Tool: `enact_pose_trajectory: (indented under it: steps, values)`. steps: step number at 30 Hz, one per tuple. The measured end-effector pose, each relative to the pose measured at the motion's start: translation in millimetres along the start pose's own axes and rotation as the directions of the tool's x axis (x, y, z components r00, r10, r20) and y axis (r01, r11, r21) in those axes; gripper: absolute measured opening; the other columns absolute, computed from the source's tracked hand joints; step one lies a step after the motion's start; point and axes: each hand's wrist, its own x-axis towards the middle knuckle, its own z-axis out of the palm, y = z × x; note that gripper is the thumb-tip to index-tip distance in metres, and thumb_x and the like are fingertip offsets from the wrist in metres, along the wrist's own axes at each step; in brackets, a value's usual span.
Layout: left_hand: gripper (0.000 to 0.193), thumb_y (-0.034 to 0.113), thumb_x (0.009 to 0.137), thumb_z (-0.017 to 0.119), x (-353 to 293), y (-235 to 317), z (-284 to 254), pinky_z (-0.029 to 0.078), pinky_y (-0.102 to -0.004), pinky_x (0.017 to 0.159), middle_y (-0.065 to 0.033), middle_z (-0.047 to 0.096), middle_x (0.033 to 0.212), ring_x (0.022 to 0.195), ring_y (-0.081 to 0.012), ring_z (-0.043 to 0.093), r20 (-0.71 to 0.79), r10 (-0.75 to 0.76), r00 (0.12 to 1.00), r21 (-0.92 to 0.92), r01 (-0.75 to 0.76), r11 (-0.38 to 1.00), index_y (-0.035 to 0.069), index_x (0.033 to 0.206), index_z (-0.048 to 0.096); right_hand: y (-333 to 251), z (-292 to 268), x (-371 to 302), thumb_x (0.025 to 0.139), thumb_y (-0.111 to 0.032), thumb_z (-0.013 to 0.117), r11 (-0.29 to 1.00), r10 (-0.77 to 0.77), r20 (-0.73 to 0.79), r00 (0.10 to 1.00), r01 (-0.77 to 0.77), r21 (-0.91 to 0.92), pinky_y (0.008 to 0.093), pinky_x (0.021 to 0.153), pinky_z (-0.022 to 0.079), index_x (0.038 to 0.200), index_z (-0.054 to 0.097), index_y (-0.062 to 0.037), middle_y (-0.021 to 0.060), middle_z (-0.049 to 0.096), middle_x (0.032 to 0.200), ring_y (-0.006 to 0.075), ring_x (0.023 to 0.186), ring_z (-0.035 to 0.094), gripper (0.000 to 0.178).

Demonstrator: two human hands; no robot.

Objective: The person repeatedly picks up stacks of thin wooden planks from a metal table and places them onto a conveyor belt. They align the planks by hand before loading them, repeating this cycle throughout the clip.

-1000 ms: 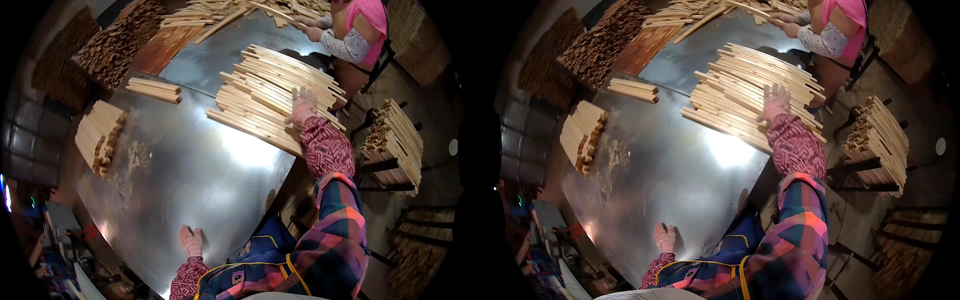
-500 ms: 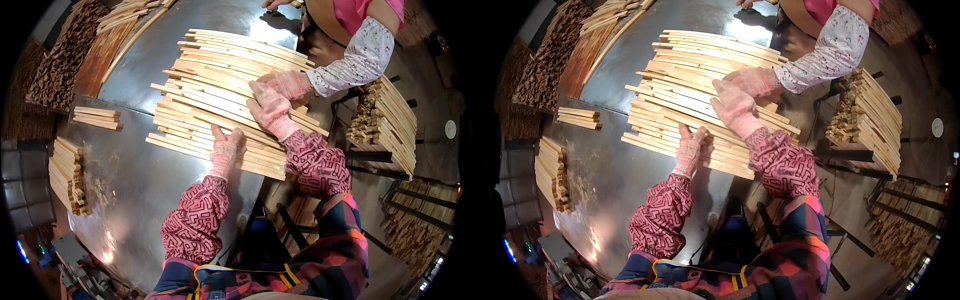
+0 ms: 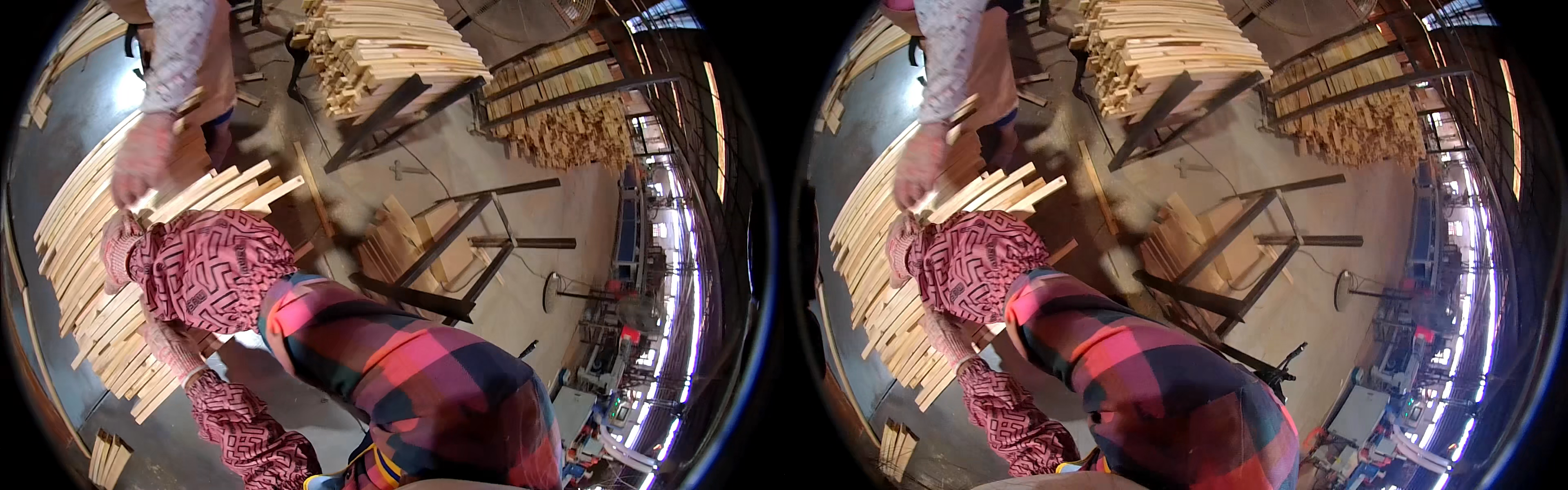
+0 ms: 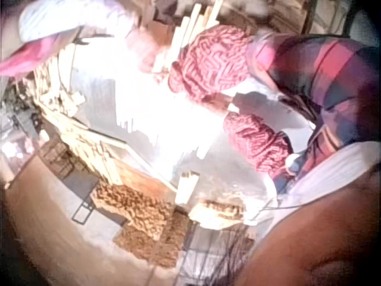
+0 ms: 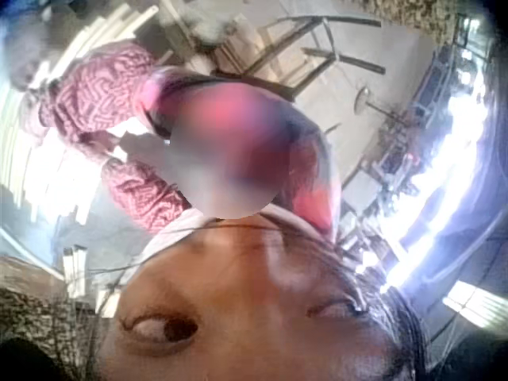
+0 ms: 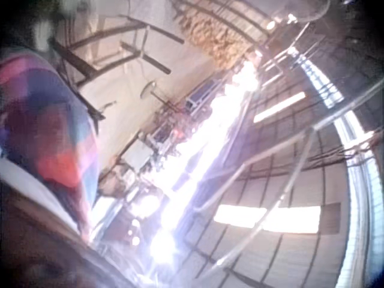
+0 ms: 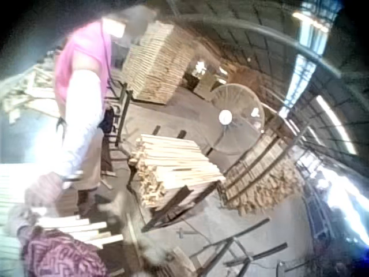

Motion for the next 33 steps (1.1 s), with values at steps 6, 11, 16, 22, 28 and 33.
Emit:
enact_pose_trajectory:
  steps: [6,11,16,22,28,33]
  values:
    - [0.056,0.026,0.076,0.069,43,-36,-11,0.039,-0.0379,0.102,-0.0194,0.058,0.123,0.12,-0.0309,0.05,0.461,0.336,0.821,0.886,-0.449,-0.119,-0.003,0.121,0.056,6,-35,-72,0.087,-0.046,0.055,0.989,0.082,0.206,0.975,-0.105,0.104,0.0429,0.094,0.044,0.13,0.053,-0.0041,0.0125,0.05,0.134,0.0273,0.115,0.054,0.059]
    - [0.038,0.026,0.078,0.068,20,-46,-48,0.05,-0.038,0.084,-0.0155,0.066,0.098,0.096,-0.0298,0.064,0.701,0.469,0.538,0.683,-0.313,-0.66,-0.004,0.102,0.066,-38,-29,-67,0.075,-0.059,0.053,0.994,0.042,-0.026,0.999,-0.045,-0.102,0.0406,0.067,0.044,0.099,0.068,-0.0072,0.0123,0.061,0.096,0.0271,0.091,0.06,0.059]
    - [0.053,0.025,0.076,0.078,-73,19,-97,0.051,-0.0241,0.055,-0.0113,0.065,0.08,0.067,-0.019,0.066,0.021,0.561,0.828,0.438,-0.512,0.739,-0.003,0.113,0.053,-129,-34,-143,0.066,-0.071,0.056,0.988,-0.101,-0.44,0.892,0.036,-0.153,0.0423,0.064,0.046,0.092,0.07,-0.0059,0.0133,0.064,0.088,0.0257,0.083,0.063,0.072]
    - [0.066,0.038,0.081,0.074,-234,39,-271,0.055,-0.0335,0.065,-0.0183,0.066,0.094,0.068,-0.0219,0.06,-0.124,0.56,0.819,0.284,-0.512,0.811,-0.007,0.12,0.045,-226,3,-309,0.079,-0.072,0.044,0.921,-0.35,-0.589,0.728,0.383,-0.074,0.0463,0.08,0.049,0.092,0.064,-0.0006,0.0219,0.062,0.09,0.0316,0.086,0.063,0.076]
    - [0.068,0.033,0.082,0.074,-253,-52,-430,0.052,-0.0275,0.078,-0.0075,0.068,0.103,0.093,-0.0183,0.063,0.042,0.66,0.751,0.003,-0.66,0.751,0.005,0.135,0.042,-290,129,-400,0.08,-0.056,0.055,0.717,-0.563,-0.62,0.546,0.696,-0.038,0.0431,0.084,0.048,0.114,0.052,-0.0018,0.0193,0.06,0.1,0.031,0.093,0.06,0.064]
    - [0.058,0.033,0.077,0.078,-332,-127,-473,0.051,-0.0302,0.082,-0.0027,0.068,0.114,0.1,-0.0179,0.064,0.135,0.389,0.911,0.667,-0.374,0.645,0.007,0.123,0.056,-262,261,-465,0.076,-0.04,0.07,0.688,-0.463,-0.609,0.644,0.694,0.21,0.039,0.088,0.048,0.137,0.041,-0.0039,0.0162,0.059,0.112,0.031,0.101,0.057,0.076]
